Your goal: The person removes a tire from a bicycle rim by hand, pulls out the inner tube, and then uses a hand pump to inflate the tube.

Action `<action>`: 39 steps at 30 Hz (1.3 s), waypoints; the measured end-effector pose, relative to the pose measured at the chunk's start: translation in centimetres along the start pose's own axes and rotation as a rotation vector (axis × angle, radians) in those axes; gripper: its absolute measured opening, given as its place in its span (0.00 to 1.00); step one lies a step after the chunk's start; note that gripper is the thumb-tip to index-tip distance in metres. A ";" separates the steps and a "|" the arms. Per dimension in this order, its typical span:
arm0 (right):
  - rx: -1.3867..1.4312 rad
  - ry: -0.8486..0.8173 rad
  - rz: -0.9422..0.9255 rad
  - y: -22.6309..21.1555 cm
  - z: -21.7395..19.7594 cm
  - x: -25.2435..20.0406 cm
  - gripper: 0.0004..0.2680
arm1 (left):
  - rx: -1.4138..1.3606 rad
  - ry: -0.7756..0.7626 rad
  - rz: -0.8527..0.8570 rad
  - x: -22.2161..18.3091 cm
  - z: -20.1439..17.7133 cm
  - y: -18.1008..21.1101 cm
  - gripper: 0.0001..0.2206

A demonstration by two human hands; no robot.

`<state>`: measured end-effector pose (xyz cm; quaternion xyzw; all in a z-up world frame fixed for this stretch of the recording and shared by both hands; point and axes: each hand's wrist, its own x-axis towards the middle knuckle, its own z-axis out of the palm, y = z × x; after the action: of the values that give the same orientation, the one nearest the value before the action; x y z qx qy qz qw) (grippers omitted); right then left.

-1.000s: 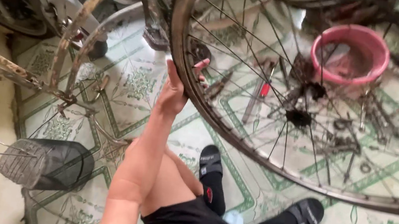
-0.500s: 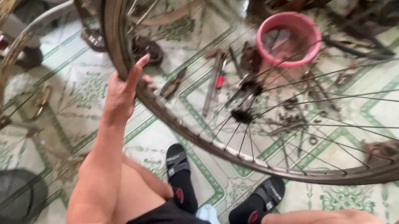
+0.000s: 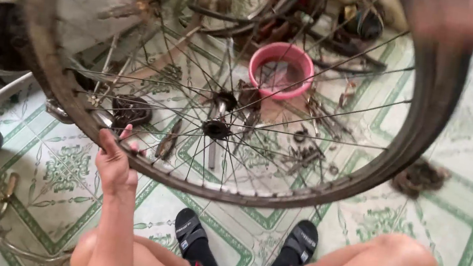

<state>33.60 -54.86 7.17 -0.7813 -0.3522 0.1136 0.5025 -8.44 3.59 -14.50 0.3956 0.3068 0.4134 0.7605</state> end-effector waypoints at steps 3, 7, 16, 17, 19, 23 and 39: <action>0.245 -0.134 0.024 -5.0 15.3 -1.8 0.20 | 0.062 0.109 -0.042 0.6 -1.9 -1.1 0.28; 0.561 0.401 0.352 5.0 25.2 -4.4 0.11 | 0.209 0.169 -0.100 1.5 -4.0 -7.5 0.27; 0.379 0.634 0.639 18.0 32.5 -4.3 0.10 | 0.572 0.275 -0.357 1.3 -9.7 -13.4 0.21; 0.359 0.638 0.636 18.6 32.7 -3.2 0.10 | 0.546 0.288 -0.383 1.5 -8.6 -13.1 0.21; 0.345 0.641 0.642 19.9 33.3 -2.0 0.11 | 0.529 0.303 -0.410 1.3 -8.4 -13.9 0.21; 0.183 0.611 0.699 22.9 35.6 -1.0 0.13 | 0.570 0.412 -0.476 -0.1 -11.3 -17.8 0.23; 0.058 0.432 0.860 33.7 43.0 2.9 0.18 | 0.605 0.630 -0.613 -0.4 -17.0 -25.8 0.26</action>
<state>27.52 -30.94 -41.65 -0.8477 0.1186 0.1561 0.4930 -12.14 0.29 -44.94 0.3460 0.7273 0.1641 0.5695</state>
